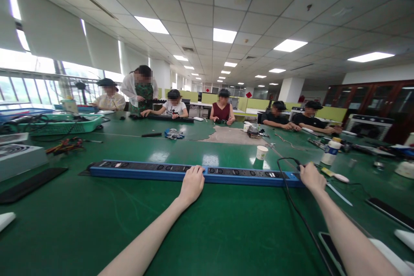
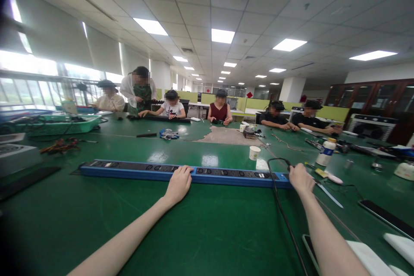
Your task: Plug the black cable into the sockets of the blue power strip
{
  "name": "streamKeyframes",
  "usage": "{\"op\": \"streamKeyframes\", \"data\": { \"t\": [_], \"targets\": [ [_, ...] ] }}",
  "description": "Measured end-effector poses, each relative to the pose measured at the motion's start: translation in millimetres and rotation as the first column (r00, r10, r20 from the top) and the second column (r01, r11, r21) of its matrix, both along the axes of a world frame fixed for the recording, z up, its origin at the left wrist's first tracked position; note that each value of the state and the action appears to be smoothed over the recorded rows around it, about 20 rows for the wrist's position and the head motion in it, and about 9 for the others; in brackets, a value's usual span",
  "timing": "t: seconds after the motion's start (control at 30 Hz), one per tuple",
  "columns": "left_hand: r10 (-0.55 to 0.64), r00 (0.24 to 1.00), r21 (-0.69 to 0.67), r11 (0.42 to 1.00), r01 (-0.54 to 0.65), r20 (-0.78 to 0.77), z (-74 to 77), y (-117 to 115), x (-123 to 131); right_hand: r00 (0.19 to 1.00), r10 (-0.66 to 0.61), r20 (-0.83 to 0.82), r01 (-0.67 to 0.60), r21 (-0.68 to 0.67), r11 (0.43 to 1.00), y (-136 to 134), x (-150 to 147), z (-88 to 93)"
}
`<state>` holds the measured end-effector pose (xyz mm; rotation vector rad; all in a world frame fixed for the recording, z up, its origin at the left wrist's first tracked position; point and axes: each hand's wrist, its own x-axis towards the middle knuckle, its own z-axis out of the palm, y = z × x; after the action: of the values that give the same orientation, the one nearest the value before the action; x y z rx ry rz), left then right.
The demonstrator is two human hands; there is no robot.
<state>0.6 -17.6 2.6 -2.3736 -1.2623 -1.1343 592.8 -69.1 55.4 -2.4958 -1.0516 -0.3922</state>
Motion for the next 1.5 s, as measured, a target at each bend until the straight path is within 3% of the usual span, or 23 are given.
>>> {"op": "streamKeyframes", "data": {
  "t": [0.1,0.2,0.33,0.43,0.53,0.63,0.77,0.9,1.07,1.3,1.5],
  "targets": [
    [-0.004,1.000,0.000,1.000,0.004,-0.001,0.0,0,0,1.000,0.014,0.017,-0.016,0.070,0.997,0,13,21.7],
    [-0.005,1.000,0.001,1.000,0.005,0.003,0.0,-1,0,0.994,0.023,0.104,-0.026,0.029,0.999,-7,33,30.6],
    [-0.002,1.000,0.005,1.000,0.002,0.012,0.3,-1,1,0.998,-0.055,0.041,0.056,-0.006,0.998,-21,52,5.4],
    [-0.002,1.000,0.006,1.000,0.002,0.004,0.4,-1,1,0.999,0.026,-0.018,-0.027,-0.027,0.999,-28,55,-21.3],
    [-0.002,1.000,0.006,1.000,0.002,0.001,0.4,-1,0,0.997,0.081,0.020,-0.081,0.007,0.997,-27,55,-34.0],
    [-0.003,1.000,0.005,1.000,0.003,-0.001,0.4,0,1,0.997,0.066,0.026,-0.067,0.013,0.998,-23,52,-32.7],
    [-0.001,1.000,0.002,1.000,0.001,-0.005,-0.5,1,1,0.977,-0.104,-0.188,0.130,0.131,0.983,-17,40,-24.7],
    [-0.003,1.000,0.004,1.000,0.003,0.000,-1.8,2,1,0.953,-0.125,-0.275,0.183,0.194,0.964,-15,27,-21.2],
    [-0.004,1.000,0.002,1.000,0.004,-0.002,-1.0,2,1,0.999,0.005,-0.036,0.000,0.119,0.993,-16,24,-27.0],
    [-0.002,1.000,0.001,1.000,0.002,-0.009,0.5,1,0,0.997,0.038,0.060,-0.044,0.101,0.994,-16,30,-39.0],
    [-0.006,1.000,-0.002,1.000,0.006,0.004,-0.3,1,0,0.992,-0.123,-0.003,0.123,0.114,0.986,-14,24,-21.6]
  ]
}}
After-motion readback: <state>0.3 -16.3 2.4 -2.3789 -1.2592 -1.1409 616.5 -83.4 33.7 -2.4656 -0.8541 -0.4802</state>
